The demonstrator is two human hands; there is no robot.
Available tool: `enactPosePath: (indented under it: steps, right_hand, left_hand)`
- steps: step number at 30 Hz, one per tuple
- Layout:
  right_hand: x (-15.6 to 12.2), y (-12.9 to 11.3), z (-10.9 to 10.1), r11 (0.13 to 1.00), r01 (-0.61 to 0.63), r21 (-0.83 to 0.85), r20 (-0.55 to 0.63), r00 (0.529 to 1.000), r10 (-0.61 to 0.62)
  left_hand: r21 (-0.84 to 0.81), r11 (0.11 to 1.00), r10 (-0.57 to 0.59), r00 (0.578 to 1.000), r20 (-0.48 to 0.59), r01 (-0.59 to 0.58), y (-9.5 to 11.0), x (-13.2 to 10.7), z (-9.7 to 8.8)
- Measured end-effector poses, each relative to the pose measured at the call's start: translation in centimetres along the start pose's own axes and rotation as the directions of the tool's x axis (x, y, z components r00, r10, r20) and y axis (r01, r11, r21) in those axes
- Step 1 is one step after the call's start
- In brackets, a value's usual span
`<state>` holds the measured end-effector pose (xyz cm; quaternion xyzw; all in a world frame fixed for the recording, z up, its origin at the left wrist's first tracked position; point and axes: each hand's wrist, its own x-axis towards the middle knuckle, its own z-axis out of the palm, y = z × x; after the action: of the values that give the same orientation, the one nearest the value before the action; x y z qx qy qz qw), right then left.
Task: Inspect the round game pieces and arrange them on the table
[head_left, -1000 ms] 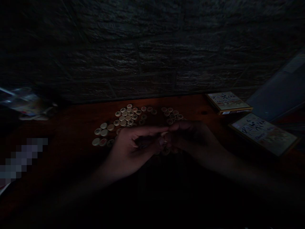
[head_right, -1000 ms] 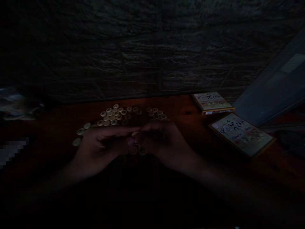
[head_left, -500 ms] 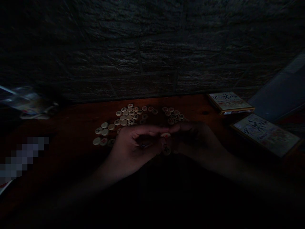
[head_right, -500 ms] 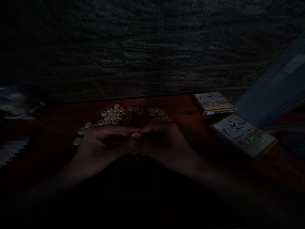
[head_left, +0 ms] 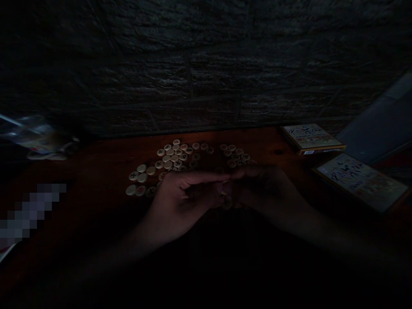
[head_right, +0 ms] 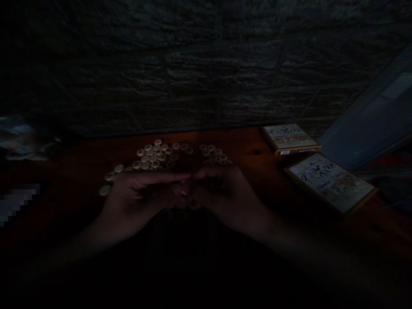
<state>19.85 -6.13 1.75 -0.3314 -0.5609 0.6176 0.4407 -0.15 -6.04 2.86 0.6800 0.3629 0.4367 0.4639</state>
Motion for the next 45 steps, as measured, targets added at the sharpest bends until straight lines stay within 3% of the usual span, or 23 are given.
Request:
enactPosePath:
  steps: [8, 18, 34, 45]
  right_hand:
    - [0.16, -0.28, -0.13, 0.998, -0.064, 0.025, -0.041, 0.997, 0.065]
    - [0.22, 0.24, -0.22, 0.995, -0.030, 0.096, -0.011, 0.999, 0.032]
    - [0.07, -0.41, -0.15, 0.998, -0.053, 0.017, -0.030, 0.998, 0.054]
    - [0.03, 0.10, -0.15, 0.997, -0.027, 0.069, -0.005, 1.000, 0.027]
  left_hand:
    - [-0.034, 0.999, -0.024, 0.997, 0.069, 0.026, -0.11, -0.13, -0.09]
    - [0.053, 0.995, 0.080, 0.992, 0.098, -0.085, 0.23, -0.02, 0.18]
    - [0.080, 0.997, 0.002, 1.000, -0.013, -0.001, 0.51, 0.24, -0.07]
    - [0.024, 1.000, -0.001, 1.000, 0.023, 0.001, 0.48, 0.04, -0.40]
